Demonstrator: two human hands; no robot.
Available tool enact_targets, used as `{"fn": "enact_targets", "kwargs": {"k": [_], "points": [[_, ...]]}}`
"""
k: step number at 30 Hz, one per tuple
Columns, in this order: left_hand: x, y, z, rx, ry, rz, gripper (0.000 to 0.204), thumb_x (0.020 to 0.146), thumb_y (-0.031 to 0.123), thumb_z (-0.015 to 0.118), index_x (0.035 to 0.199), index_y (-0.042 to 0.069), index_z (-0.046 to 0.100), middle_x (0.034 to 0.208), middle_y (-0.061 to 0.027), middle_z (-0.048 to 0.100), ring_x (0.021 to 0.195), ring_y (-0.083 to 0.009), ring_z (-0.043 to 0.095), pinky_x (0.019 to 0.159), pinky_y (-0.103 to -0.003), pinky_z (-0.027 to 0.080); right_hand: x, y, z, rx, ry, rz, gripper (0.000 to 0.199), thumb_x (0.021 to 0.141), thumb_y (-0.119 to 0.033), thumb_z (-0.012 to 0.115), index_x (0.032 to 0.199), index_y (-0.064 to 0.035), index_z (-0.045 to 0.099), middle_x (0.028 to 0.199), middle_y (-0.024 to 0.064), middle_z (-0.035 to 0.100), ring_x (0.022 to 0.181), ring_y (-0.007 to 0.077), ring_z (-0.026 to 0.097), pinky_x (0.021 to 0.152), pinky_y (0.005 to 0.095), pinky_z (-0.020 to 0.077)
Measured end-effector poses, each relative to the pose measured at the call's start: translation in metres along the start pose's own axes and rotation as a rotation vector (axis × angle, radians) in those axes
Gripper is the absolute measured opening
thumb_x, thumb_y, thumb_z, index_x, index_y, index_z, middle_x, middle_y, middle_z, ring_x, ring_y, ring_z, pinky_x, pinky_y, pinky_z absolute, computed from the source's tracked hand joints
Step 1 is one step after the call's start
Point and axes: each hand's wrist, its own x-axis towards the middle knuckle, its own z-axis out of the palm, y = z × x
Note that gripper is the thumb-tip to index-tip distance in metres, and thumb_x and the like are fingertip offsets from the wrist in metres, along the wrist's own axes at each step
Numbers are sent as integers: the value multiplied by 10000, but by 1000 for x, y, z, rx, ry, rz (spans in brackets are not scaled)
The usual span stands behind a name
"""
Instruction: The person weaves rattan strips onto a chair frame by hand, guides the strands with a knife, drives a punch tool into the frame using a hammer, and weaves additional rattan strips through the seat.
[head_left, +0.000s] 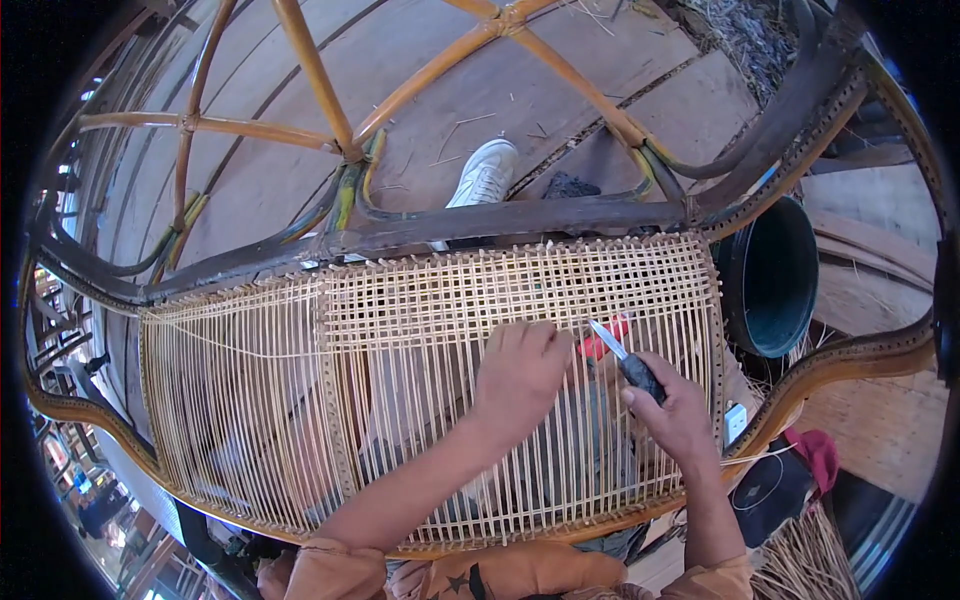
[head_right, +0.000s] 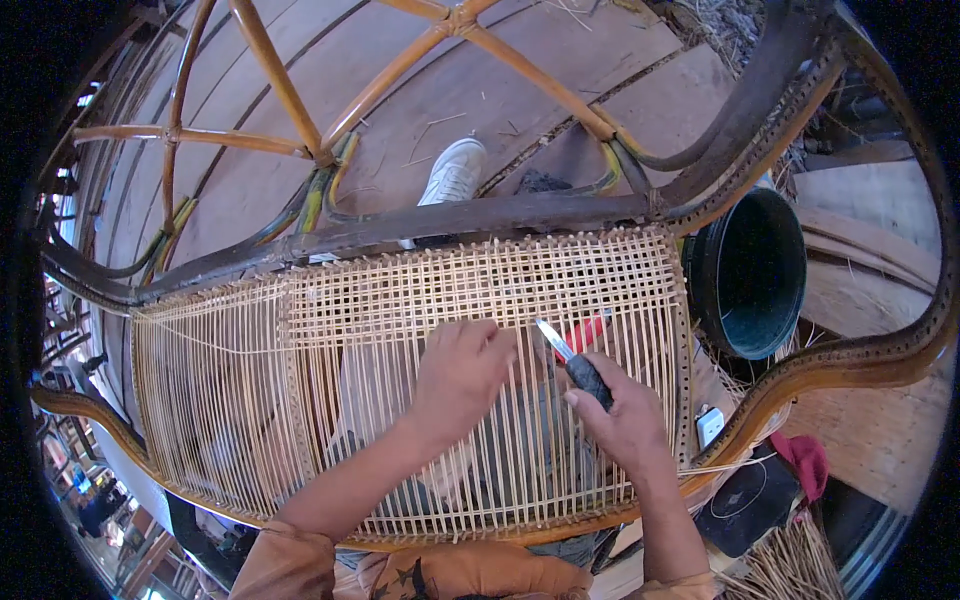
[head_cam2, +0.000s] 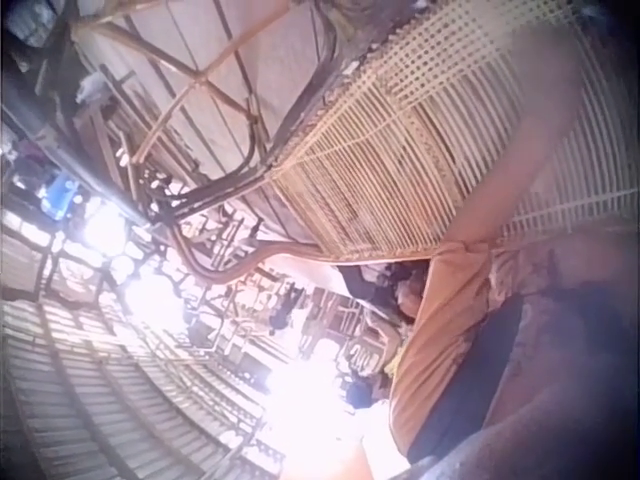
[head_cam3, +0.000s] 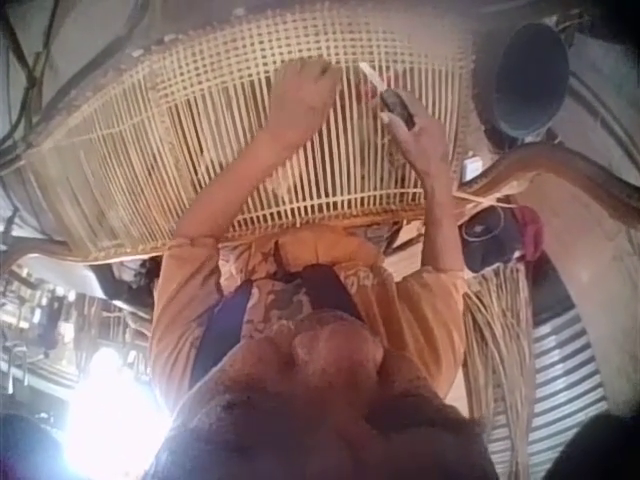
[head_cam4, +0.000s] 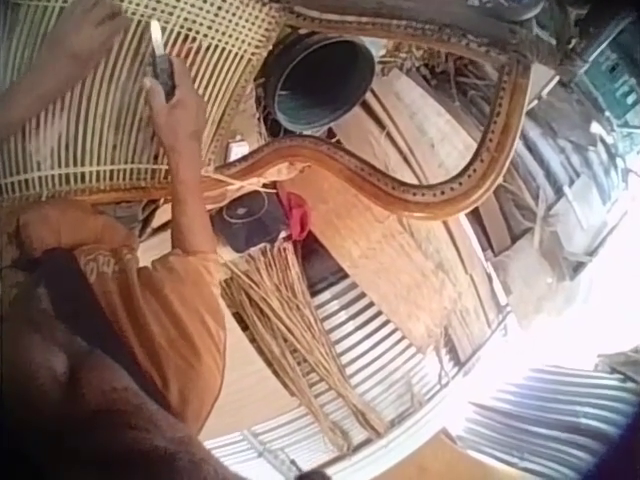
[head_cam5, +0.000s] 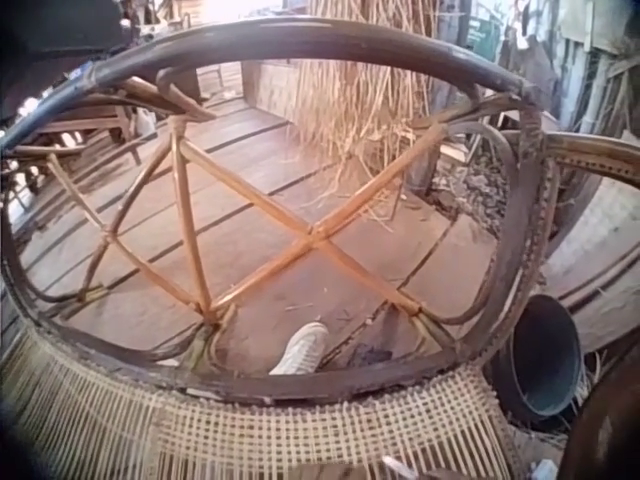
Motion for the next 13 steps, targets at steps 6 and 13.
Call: {"fn": "enact_targets", "kwargs": {"k": [6,13], "points": [[41,-10,11,24,18,114,61,732,65,599,785,62,569,778,-83,541,772,-253,535,688,-353,475,-2,3,5,-164,34,-84,292,856,-246,601,1089,-69,604,854,160,633,714,329,620,652,376,500],[50,-7,10,107,-150,50,80,721,58,592,799,45,582,815,-113,570,827,-274,560,689,-365,508,5,-6,7,-371,66,-112,414,840,-247,622,1213,-93,531,1001,183,634,881,354,630,769,404,518]]}}
